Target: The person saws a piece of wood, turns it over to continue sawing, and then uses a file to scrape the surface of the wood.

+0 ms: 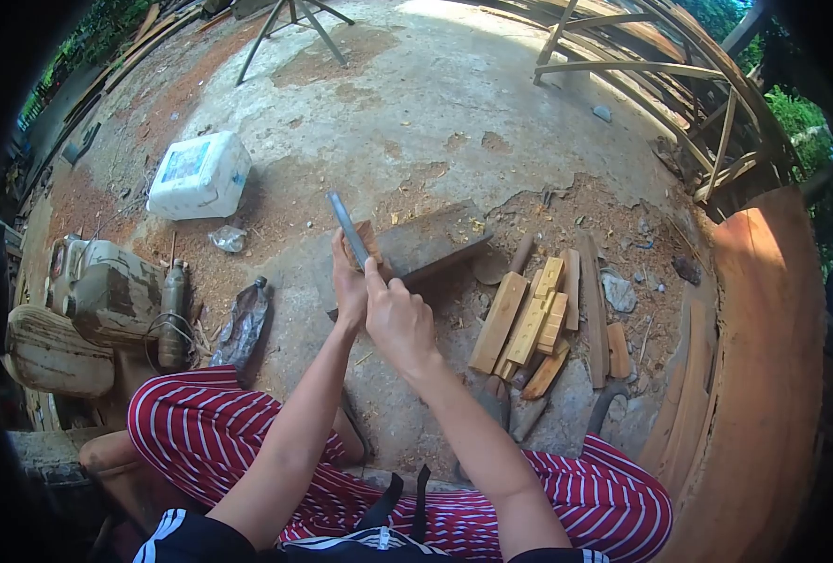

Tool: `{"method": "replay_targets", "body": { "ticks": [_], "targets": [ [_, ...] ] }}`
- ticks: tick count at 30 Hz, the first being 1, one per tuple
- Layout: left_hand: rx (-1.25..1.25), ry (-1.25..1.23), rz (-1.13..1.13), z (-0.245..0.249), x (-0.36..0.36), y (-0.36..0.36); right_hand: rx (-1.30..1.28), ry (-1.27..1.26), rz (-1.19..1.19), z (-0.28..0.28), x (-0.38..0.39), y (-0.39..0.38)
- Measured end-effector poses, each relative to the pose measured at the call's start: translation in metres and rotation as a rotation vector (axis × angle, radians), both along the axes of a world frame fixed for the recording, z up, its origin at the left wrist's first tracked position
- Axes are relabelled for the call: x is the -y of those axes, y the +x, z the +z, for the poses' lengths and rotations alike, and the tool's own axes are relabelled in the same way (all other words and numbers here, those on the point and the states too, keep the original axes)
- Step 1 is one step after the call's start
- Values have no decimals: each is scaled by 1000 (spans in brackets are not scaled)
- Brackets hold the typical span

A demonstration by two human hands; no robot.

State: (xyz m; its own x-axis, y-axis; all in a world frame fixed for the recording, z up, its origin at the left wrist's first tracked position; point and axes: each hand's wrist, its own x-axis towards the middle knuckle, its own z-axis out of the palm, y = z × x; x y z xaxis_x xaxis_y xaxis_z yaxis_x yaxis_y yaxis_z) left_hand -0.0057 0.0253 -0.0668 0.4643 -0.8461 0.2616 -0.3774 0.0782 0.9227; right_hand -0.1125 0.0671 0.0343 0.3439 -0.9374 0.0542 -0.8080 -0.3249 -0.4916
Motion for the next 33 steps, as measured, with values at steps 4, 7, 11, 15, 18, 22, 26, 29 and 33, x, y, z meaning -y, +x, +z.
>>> {"method": "replay_targets", "body": {
  "ticks": [4,7,11,15,18,22,26,29,33],
  "targets": [
    [-102,39,-55,22,-2,2,40,-47,-57,-14,39,5],
    [-135,20,-82,14,2,11,38,-103,-8,-8,27,0],
    [-134,157,-184,14,1,19,-3,-40,29,-1,-2,0],
    [-270,119,-211,20,8,23,174,-61,-29,-14,41,12],
    [-294,71,-345,22,5,31,99,-10,3,-3,18,6],
    [-259,218,-334,23,4,35,-13,-50,54,-6,6,3],
    [-340,98,-346,20,7,32,124,-60,-84,-16,46,17],
    [-315,117,-404,15,8,37,81,-55,-45,-5,15,8],
    [-390,149,-439,20,3,33,84,13,-43,-7,17,9]
  ]
}}
